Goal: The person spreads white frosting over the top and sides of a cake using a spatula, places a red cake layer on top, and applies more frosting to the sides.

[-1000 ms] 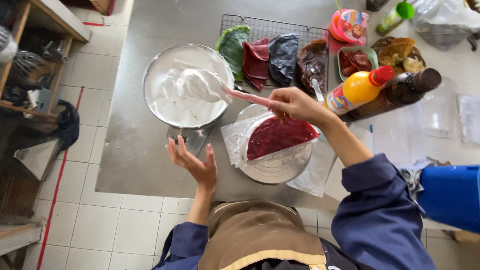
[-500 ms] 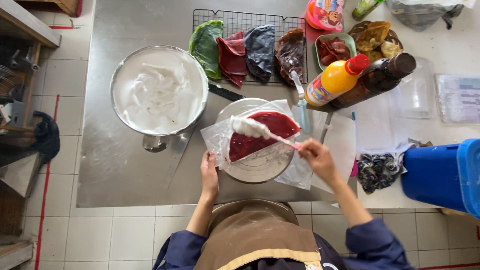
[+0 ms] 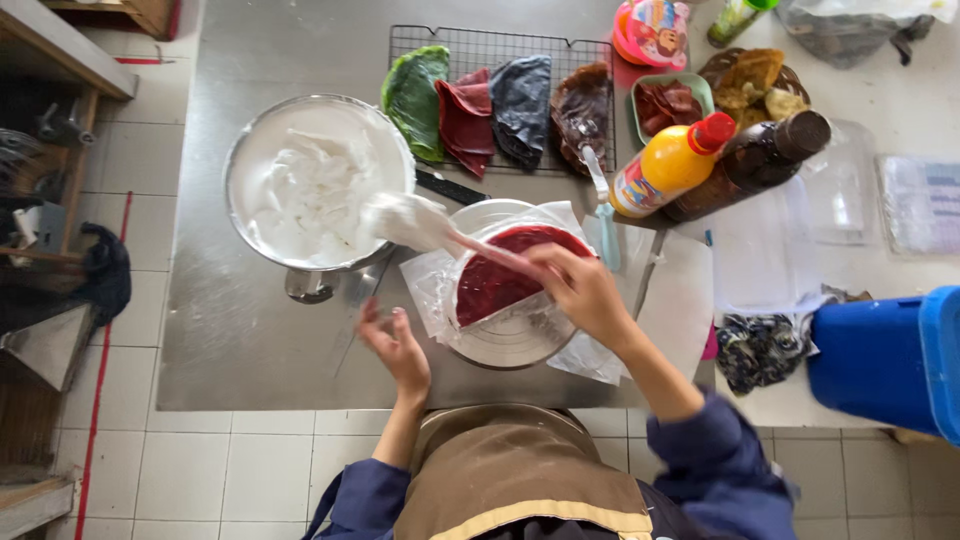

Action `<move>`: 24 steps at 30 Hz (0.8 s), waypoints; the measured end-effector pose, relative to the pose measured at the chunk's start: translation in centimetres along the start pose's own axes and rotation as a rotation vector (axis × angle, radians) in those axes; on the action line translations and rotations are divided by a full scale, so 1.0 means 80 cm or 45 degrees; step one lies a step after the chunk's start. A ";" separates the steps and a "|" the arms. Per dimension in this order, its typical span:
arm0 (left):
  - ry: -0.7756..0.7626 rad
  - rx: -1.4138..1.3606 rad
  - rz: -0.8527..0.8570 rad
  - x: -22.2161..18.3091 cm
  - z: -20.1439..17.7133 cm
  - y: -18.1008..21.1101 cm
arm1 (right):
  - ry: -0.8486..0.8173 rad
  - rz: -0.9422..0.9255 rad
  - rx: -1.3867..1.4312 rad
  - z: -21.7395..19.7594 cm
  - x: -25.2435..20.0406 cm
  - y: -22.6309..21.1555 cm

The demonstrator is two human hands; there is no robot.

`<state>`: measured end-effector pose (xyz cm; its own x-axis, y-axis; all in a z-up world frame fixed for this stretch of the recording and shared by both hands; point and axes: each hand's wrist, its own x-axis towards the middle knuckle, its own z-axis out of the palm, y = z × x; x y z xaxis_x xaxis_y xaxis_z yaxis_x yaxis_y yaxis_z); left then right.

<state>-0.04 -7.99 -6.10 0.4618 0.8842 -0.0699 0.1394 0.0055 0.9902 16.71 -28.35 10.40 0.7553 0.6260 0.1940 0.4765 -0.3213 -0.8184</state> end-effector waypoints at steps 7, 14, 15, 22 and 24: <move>0.320 0.266 0.565 0.070 -0.050 0.093 | -0.265 -0.197 -0.773 0.071 0.157 -0.061; 0.145 0.352 0.489 0.094 -0.059 0.109 | -0.460 -0.326 -0.505 0.118 0.187 -0.050; 0.143 0.357 0.492 0.097 -0.058 0.107 | -0.459 -0.325 -0.506 0.119 0.189 -0.041; 0.257 0.430 0.664 0.065 -0.039 0.063 | -0.706 0.297 0.430 0.072 0.153 0.020; 0.262 0.463 0.610 0.039 -0.029 0.038 | -0.623 0.303 0.459 0.028 0.118 0.031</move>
<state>-0.22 -4.09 -3.04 0.3743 0.8209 0.4313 0.2639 -0.5401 0.7991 24.01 -21.63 8.99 0.4889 0.8457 -0.2140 0.0762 -0.2858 -0.9553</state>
